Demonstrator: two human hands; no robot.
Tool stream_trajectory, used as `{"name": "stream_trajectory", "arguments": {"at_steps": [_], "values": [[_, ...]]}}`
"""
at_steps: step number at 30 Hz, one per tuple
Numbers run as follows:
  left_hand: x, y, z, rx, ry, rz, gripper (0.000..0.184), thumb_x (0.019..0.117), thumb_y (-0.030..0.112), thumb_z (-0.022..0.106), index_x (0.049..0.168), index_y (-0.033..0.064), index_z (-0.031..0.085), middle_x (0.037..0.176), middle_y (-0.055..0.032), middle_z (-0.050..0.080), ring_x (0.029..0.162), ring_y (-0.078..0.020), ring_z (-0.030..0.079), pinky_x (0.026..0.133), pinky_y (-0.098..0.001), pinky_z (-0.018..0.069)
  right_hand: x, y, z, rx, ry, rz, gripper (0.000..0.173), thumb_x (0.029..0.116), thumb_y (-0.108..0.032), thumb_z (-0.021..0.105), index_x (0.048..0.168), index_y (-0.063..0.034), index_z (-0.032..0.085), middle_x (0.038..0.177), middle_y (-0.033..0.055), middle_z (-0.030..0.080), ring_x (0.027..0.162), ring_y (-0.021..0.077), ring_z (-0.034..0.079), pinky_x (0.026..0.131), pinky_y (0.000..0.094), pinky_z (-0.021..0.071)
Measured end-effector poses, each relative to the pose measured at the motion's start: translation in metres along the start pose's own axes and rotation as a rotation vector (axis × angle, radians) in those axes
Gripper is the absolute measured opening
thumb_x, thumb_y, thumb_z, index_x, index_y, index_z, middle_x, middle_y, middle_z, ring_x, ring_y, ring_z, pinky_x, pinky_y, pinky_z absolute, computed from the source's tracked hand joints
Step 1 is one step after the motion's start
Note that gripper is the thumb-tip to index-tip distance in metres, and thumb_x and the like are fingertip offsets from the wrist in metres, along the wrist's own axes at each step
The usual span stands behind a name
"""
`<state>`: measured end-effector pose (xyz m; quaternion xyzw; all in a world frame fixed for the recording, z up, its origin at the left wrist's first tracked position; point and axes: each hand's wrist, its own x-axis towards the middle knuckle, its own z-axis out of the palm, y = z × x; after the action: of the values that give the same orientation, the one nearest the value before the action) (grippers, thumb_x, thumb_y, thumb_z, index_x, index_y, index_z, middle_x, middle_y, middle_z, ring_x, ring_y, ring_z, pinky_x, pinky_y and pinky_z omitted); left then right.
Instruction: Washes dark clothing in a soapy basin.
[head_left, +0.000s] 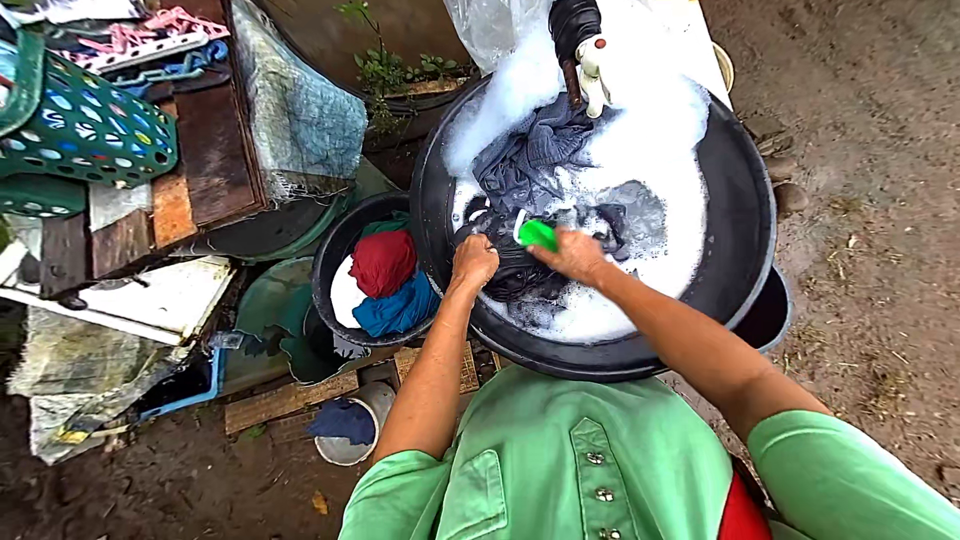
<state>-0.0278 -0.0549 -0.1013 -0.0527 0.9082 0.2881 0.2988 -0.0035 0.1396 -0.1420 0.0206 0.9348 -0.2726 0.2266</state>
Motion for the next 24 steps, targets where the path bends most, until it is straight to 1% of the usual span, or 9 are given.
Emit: {"name": "stream_trajectory", "arguments": {"at_steps": [5,8,10,12,16,19,21,23,24], "values": [[0.0,0.005,0.002,-0.016,-0.009,-0.009,0.024,0.1034,0.007,0.053,0.113,-0.0131,0.063,0.119,-0.0341,0.062,0.118,-0.0458,0.059,0.101,-0.0612,0.0437,0.012,0.076,-0.04,0.016,0.129,0.242,0.066,0.1021,-0.051,0.06,0.114,0.0138,0.064,0.113,0.0379,0.065,0.111,0.0548,0.064,0.091,0.0718,0.0476],[0.0,0.005,0.002,0.004,-0.017,-0.007,0.025,0.1045,0.008,0.053,0.114,-0.0125,0.063,0.119,-0.0335,0.062,0.118,-0.0458,0.059,0.101,-0.0612,0.0438,-0.002,0.035,-0.04,0.164,0.187,0.201,0.061,0.1017,-0.045,0.063,0.114,0.0146,0.063,0.11,0.037,0.066,0.108,0.0528,0.065,0.093,0.0688,0.0485],[0.001,0.004,0.003,0.011,-0.015,0.016,0.025,0.1048,0.008,0.052,0.113,-0.0127,0.063,0.118,-0.0336,0.062,0.117,-0.0459,0.059,0.101,-0.0616,0.0437,-0.01,-0.012,-0.02,0.179,0.12,0.045,0.061,0.0999,-0.047,0.065,0.118,0.0109,0.064,0.105,0.033,0.068,0.103,0.0496,0.068,0.09,0.0676,0.0511],[-0.002,-0.002,0.0,-0.006,0.011,0.034,0.025,0.1046,0.007,0.052,0.111,-0.0138,0.063,0.115,-0.0344,0.062,0.114,-0.0467,0.06,0.099,-0.0622,0.044,-0.005,-0.027,0.001,0.103,0.024,-0.061,0.064,0.0997,-0.052,0.063,0.12,0.0088,0.062,0.103,0.0304,0.069,0.102,0.0485,0.069,0.086,0.0663,0.0516],[-0.02,-0.001,-0.004,-0.129,0.046,0.012,0.027,0.1068,0.011,0.051,0.104,-0.0137,0.062,0.106,-0.0325,0.061,0.1,-0.0425,0.06,0.087,-0.0595,0.0462,0.014,0.051,-0.024,0.035,0.118,0.133,0.07,0.0988,-0.056,0.062,0.122,0.0097,0.064,0.115,0.0358,0.066,0.111,0.0549,0.064,0.092,0.0731,0.0481],[-0.018,0.001,-0.002,-0.217,-0.014,0.074,0.037,0.1073,0.023,0.056,0.097,-0.0124,0.061,0.093,-0.0252,0.059,0.085,-0.0318,0.055,0.08,-0.0525,0.0457,0.006,0.096,-0.058,0.225,0.284,0.332,0.064,0.0996,-0.046,0.067,0.118,0.0147,0.063,0.116,0.0385,0.064,0.114,0.0544,0.062,0.096,0.0719,0.0462],[-0.019,0.003,-0.001,-0.228,-0.105,0.138,0.038,0.1013,0.023,0.067,0.103,-0.0138,0.063,0.097,-0.0265,0.063,0.089,-0.0319,0.059,0.086,-0.0529,0.0486,0.004,0.105,-0.057,0.557,0.372,0.429,0.062,0.1017,-0.044,0.064,0.12,0.0155,0.06,0.112,0.033,0.065,0.104,0.0425,0.066,0.091,0.0609,0.0513],[-0.019,0.008,0.002,-0.191,-0.191,0.251,0.029,0.0961,0.009,0.071,0.108,-0.0161,0.063,0.105,-0.03,0.065,0.096,-0.0354,0.062,0.09,-0.0525,0.0495,0.002,0.093,-0.05,0.883,0.276,0.481,0.058,0.1036,-0.048,0.058,0.131,0.0027,0.056,0.104,0.0149,0.064,0.086,0.021,0.063,0.077,0.0419,0.0555],[-0.021,0.009,0.002,-0.175,-0.211,0.337,0.024,0.0949,0.005,0.071,0.104,-0.0155,0.063,0.103,-0.0292,0.065,0.094,-0.0347,0.062,0.088,-0.0513,0.0498,-0.001,0.087,-0.048,0.96,0.185,0.486,0.055,0.1035,-0.048,0.058,0.131,-0.0002,0.056,0.1,0.0108,0.064,0.081,0.017,0.061,0.073,0.0377,0.0548]]}}
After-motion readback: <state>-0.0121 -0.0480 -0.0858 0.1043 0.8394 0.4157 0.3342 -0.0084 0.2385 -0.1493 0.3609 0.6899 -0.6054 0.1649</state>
